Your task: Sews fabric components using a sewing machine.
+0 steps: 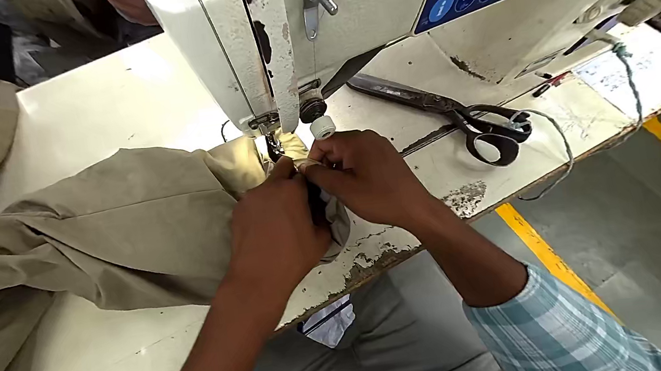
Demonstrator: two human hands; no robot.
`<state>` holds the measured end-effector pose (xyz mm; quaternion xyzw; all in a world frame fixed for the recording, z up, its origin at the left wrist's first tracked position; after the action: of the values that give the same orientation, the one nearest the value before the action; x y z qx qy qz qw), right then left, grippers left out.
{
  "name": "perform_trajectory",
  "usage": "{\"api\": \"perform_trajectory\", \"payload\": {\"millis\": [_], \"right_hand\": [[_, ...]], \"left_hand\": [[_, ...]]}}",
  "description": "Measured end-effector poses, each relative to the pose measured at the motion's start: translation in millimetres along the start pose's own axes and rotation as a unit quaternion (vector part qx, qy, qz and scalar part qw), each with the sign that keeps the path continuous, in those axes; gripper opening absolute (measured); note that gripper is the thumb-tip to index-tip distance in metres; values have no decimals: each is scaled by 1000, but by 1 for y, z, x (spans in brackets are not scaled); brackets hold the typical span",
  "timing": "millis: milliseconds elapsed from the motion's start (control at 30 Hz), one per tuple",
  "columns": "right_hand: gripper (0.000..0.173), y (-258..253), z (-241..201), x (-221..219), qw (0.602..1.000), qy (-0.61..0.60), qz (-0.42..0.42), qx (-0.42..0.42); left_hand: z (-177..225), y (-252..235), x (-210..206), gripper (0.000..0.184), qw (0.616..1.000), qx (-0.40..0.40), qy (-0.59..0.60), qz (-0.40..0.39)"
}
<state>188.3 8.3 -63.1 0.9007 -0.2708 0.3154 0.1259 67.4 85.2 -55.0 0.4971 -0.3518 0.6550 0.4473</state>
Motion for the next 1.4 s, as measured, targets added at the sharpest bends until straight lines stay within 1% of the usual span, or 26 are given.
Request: {"api": "perform_trajectory", "payload": {"millis": [33, 100, 167, 200, 267, 300, 333, 400, 433, 467, 500, 533, 667, 800, 933, 1000, 1100, 1200, 1333, 1400], "right_hand": [[19, 0, 5, 1, 1000, -18, 2, 4], [17, 6, 15, 8, 999, -22, 33, 33], [15, 24, 14, 22, 991, 6, 60, 118], [19, 35, 11, 28, 982, 27, 60, 176], [32, 51, 7, 31, 960, 93, 16, 265], [38, 53, 8, 27, 946, 140, -22, 292], [41, 52, 9, 21, 930, 183, -54, 314], [39, 44, 11, 11, 903, 236, -68, 353], [33, 39, 11, 6, 894, 238, -59, 375], [22, 35, 11, 3, 884, 238, -50, 399], [15, 31, 10, -1, 874, 231, -41, 425], [16, 30, 10, -2, 867, 228, -40, 442], [17, 30, 9, -5, 877, 209, -68, 427], [16, 32, 13, -12, 904, 163, -35, 395], [12, 38, 13, -16, 919, 157, -31, 361], [10, 44, 14, -20, 927, 133, -19, 349], [13, 47, 20, -23, 942, 83, -15, 324], [13, 47, 18, -23, 949, 58, -18, 310], [10, 51, 19, -21, 950, -3, -16, 313], [10, 49, 20, -21, 952, 2, -19, 306]], "left_hand": [[0, -1, 1, 21, 1000, -11, 1, -16], [-3, -3, 4, 30, 999, -22, 9, -44], [-5, -4, 8, 29, 997, -27, 32, -71], [-7, -5, 9, 26, 995, -32, 49, -75], [-11, -7, 11, 24, 993, -41, 73, -83], [-12, -8, 13, 25, 992, -39, 83, -92], [-12, -9, 15, 27, 990, -35, 89, -107], [-11, -12, 20, 28, 986, -23, 94, -139], [-10, -14, 22, 28, 983, -18, 94, -154], [-10, -15, 24, 29, 981, -14, 93, -167], [-10, -16, 24, 30, 981, -16, 91, -172], [-10, -16, 24, 31, 980, -17, 89, -176], [-8, -11, 23, 29, 981, -15, 70, -183], [-7, -7, 15, 28, 986, -56, 58, -147], [-6, -6, 12, 28, 987, -38, 66, -139], [-5, -6, 10, 27, 989, -37, 63, -131], [-2, -6, 7, 24, 989, -36, 46, -139], [-2, -6, 9, 22, 988, -45, 25, -143], [2, -6, 5, 21, 990, -59, 5, -125], [4, -7, 6, 21, 991, -51, 6, -122]]}}
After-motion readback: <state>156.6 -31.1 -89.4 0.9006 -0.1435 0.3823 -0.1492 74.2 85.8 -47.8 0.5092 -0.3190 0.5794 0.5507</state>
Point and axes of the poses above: each hand's wrist, its own y-axis away from the middle knuckle, its own x-axis out of the back of the hand, z = x × y, the point moved 4 cm from there along -y, towards the middle knuckle, and after that the axes turned 6 degrees about -x, right-handed, at the moved point
